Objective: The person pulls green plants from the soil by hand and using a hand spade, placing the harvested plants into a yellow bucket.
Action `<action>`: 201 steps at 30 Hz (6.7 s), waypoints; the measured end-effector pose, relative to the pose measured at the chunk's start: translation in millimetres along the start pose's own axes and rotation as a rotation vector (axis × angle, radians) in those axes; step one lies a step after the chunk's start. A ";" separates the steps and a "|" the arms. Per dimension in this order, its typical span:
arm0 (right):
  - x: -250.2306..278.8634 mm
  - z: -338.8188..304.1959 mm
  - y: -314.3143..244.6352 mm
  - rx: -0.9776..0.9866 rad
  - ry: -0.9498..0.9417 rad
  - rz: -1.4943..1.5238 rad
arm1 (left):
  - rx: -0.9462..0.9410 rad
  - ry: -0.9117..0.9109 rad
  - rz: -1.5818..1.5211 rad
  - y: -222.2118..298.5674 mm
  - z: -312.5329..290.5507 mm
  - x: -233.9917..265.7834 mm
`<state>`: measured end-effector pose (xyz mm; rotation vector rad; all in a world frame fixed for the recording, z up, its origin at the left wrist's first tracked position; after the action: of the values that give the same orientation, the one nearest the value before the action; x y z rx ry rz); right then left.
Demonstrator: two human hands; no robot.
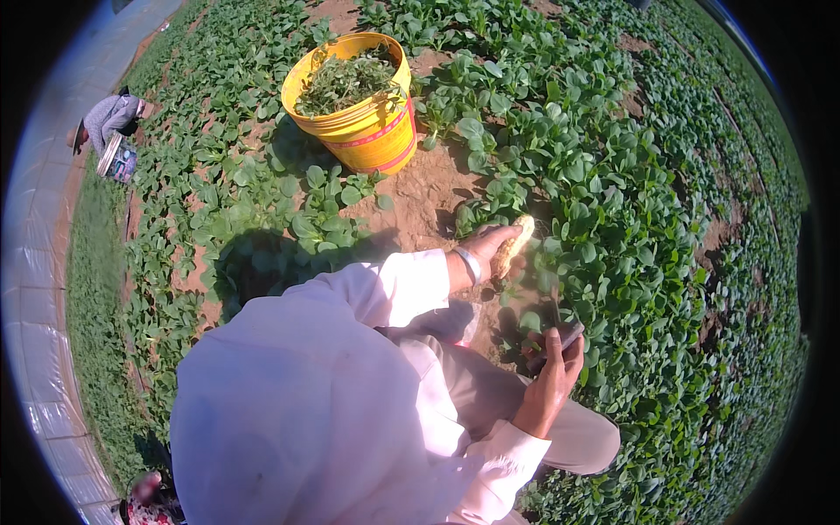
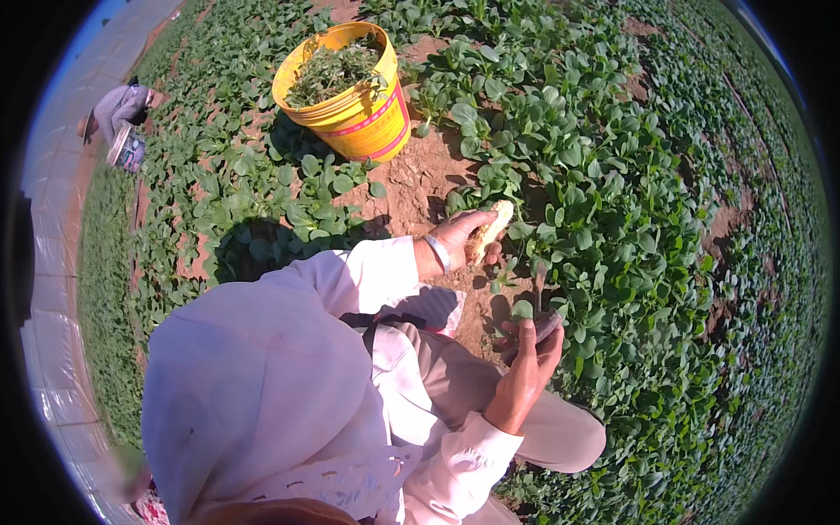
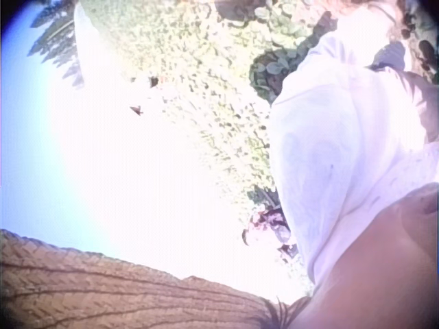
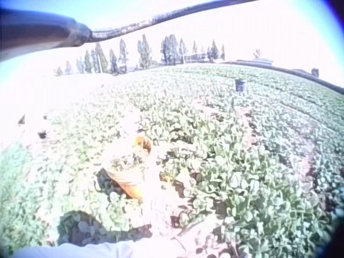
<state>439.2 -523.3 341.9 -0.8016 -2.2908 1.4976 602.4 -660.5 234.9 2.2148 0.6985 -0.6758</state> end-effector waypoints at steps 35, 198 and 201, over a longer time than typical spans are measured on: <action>313.9 -152.7 -119.3 0.595 1.166 0.186 | 0.194 -0.266 1.145 -143.8 81.2 -62.1; 558.4 -197.7 336.9 -0.310 1.160 -0.380 | 0.297 -1.363 2.188 -794.3 -108.5 -62.5; 566.4 -191.1 341.3 -0.234 1.211 -0.301 | 0.492 -1.110 2.109 -786.2 -98.5 -58.0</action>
<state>182.8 58.8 78.8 -0.9743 -1.5119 0.3553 76.9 -128.3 -33.0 1.2600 -2.1455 -0.5901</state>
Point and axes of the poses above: each hand's wrist, its own z-axis towards the middle knuckle, its own x-axis out of the back of the hand, y = z × x, the point moved 9 cm from there along z, towards the middle knuckle, and after that the axes turned 10 degrees about y, right-handed, at the moved point
